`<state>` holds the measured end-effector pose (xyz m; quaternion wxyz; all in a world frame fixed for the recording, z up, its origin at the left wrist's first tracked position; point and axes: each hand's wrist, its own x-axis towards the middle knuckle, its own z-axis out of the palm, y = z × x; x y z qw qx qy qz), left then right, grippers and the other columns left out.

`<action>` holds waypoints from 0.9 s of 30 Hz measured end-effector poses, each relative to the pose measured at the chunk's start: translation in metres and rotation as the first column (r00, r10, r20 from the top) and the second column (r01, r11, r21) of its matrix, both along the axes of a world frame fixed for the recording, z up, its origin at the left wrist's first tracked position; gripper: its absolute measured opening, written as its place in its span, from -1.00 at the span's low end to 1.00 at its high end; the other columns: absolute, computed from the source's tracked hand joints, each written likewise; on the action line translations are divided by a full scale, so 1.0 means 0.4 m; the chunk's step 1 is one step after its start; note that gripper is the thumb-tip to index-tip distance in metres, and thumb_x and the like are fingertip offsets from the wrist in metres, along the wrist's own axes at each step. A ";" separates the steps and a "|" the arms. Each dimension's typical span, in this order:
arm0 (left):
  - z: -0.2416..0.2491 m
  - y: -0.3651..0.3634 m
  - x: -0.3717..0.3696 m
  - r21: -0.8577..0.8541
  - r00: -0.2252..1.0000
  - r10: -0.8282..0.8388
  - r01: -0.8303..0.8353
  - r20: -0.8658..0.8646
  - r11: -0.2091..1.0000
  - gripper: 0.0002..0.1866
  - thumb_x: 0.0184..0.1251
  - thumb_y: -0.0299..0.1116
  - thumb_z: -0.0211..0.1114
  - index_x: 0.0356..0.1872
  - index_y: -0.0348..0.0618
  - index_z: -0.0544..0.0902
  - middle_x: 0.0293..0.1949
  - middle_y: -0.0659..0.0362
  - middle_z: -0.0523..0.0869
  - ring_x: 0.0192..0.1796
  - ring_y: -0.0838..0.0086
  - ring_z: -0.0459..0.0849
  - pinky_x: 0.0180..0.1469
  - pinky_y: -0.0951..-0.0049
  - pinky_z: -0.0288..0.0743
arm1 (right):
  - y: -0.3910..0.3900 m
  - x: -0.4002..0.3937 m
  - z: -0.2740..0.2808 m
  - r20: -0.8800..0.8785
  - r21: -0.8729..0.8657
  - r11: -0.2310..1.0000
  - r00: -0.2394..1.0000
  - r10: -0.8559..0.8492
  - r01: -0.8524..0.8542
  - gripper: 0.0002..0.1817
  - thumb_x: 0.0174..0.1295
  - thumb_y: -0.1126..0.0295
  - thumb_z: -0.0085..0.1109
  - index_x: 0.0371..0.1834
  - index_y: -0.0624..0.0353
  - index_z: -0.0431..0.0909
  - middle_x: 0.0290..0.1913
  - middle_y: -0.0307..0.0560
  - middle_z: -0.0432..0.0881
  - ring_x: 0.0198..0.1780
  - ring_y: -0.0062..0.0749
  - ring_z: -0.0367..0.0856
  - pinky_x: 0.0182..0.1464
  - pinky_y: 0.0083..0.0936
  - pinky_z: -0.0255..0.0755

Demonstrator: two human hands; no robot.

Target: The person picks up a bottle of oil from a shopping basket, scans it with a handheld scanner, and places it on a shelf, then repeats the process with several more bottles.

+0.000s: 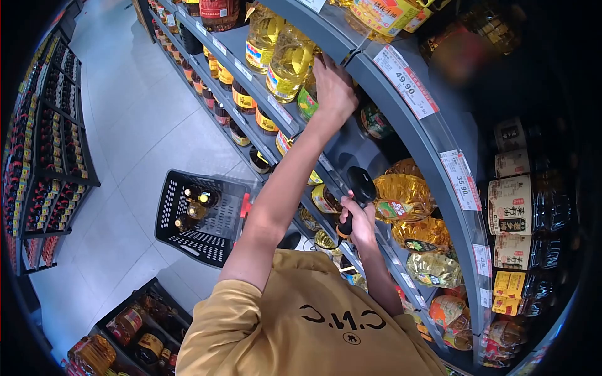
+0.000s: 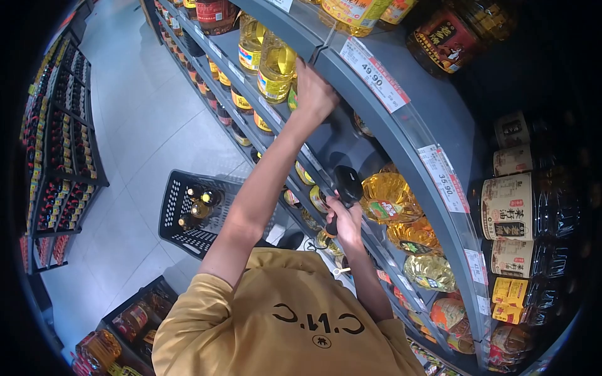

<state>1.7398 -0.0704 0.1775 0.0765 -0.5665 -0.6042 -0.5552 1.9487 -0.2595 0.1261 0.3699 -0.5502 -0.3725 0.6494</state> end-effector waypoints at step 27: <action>-0.035 0.048 -0.021 0.259 0.998 -0.051 0.055 -0.021 0.964 -0.19 -0.23 -0.50 0.48 0.22 -0.45 0.41 0.27 -0.26 0.33 0.27 -0.28 0.27 0.28 -0.21 0.23 | 0.011 -0.017 0.002 0.023 0.018 0.998 0.997 0.067 -0.068 -0.75 0.21 0.52 0.26 -0.08 0.15 0.45 -0.37 -0.25 0.52 -0.51 -0.64 0.44 -0.50 -0.60 0.37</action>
